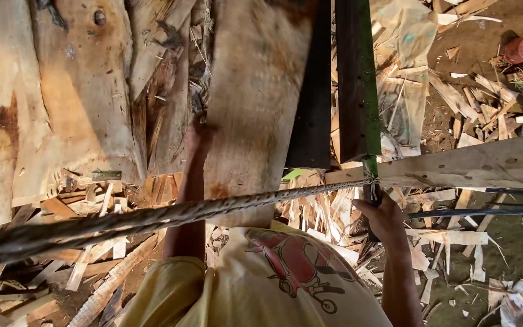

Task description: Sorting and moving thin wooden planks or veneer sheets while occasionally trimming them with a utility knife.

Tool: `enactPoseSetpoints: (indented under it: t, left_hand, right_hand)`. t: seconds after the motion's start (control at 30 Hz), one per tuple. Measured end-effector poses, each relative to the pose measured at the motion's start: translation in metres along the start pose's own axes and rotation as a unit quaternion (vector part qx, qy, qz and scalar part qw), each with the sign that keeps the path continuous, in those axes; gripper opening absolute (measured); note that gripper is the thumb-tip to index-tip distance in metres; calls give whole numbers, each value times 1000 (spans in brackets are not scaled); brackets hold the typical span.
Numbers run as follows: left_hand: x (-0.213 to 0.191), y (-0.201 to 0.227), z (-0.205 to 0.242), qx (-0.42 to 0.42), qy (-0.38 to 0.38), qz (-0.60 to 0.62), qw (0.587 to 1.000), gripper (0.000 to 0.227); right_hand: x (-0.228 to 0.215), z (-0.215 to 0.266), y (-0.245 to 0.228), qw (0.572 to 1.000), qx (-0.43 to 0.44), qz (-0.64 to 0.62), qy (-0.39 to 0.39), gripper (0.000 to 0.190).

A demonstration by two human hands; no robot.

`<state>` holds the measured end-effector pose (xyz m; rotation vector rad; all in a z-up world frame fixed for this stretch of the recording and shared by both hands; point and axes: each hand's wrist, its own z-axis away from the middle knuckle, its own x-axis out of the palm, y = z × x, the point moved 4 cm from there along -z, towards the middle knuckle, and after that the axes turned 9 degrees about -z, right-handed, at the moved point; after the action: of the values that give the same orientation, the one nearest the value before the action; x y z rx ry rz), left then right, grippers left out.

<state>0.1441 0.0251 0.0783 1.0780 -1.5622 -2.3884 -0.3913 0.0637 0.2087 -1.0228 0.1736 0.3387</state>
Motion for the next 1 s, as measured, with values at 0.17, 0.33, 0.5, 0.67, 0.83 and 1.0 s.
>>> enactPoseSetpoints:
  t: [0.17, 0.33, 0.5, 0.67, 0.83, 1.0]
  left_hand:
    - [-10, 33, 62, 63, 148, -216, 963, 62]
    - [88, 30, 157, 125, -58, -348, 927, 84]
    - [142, 42, 202, 205, -155, -538, 803, 102]
    - [112, 53, 181, 246, -128, -507, 816, 92]
    - [20, 127, 171, 244, -103, -365, 893, 75]
    - [-52, 158, 183, 283, 14, -333, 899, 59]
  right_hand:
    - [-8, 6, -18, 999, -4, 35, 10, 30]
    - [-7, 14, -30, 992, 35, 114, 32, 35]
    - [-9, -7, 3, 998, -9, 59, 18, 42]
    - [-17, -15, 5, 990, -56, 129, 31, 48]
    - [-14, 0, -19, 975, -43, 218, 18, 57]
    - [2, 26, -42, 906, -217, 339, 130, 67]
